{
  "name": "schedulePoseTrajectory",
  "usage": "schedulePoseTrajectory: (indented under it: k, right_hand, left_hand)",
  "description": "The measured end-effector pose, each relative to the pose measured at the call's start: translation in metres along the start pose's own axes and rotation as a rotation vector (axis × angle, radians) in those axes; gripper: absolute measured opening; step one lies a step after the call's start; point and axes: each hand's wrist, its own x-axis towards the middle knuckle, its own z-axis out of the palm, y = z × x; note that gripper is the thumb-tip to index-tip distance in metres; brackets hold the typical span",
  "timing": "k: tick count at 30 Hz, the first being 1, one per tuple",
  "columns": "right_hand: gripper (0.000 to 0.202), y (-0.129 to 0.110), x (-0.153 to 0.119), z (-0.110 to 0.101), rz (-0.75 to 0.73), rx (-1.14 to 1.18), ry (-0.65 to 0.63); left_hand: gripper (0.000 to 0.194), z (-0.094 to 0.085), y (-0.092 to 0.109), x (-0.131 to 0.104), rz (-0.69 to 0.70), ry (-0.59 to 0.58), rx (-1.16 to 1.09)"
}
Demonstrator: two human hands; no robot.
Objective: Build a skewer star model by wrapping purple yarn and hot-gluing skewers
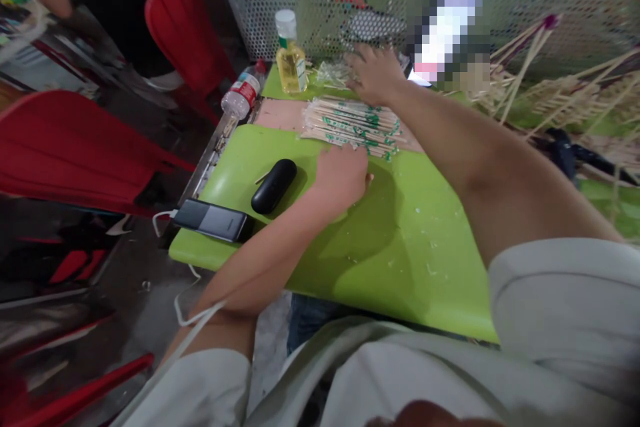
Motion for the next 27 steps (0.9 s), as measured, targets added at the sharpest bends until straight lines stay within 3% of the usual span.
schedulePoseTrajectory:
  k: [4,9,13,17,20,23,27]
  right_hand:
    - [0.061,0.008,0.012,0.021,0.119,-0.058,-0.067]
    - [0.061,-0.009,0.007,0.000,0.096,-0.095,0.062]
    - [0.052,-0.033,-0.037,-0.017,0.050,-0.083,0.123]
    - [0.045,-0.049,-0.105,-0.012,0.036,-0.064,0.013]
    - [0.041,-0.054,-0.139,-0.010,0.063,-0.059,-0.026]
    - [0.036,-0.056,-0.140,-0.017,0.115,-0.051,-0.025]
    - [0.027,-0.057,-0.116,-0.031,0.204,-0.019,-0.019]
  left_hand:
    - [0.050,0.000,0.000,0.000,0.002,0.008,0.007]
    - [0.054,-0.006,0.000,0.001,-0.028,-0.018,0.015]
    - [0.057,-0.004,-0.003,0.003,-0.015,-0.012,0.018]
    - [0.062,0.006,-0.008,0.014,0.002,0.035,0.004]
    - [0.069,0.016,-0.012,0.027,0.022,0.067,-0.044]
    - [0.074,0.024,-0.014,0.039,0.044,0.087,-0.068]
    - [0.069,0.028,-0.019,0.048,0.057,0.113,-0.119]
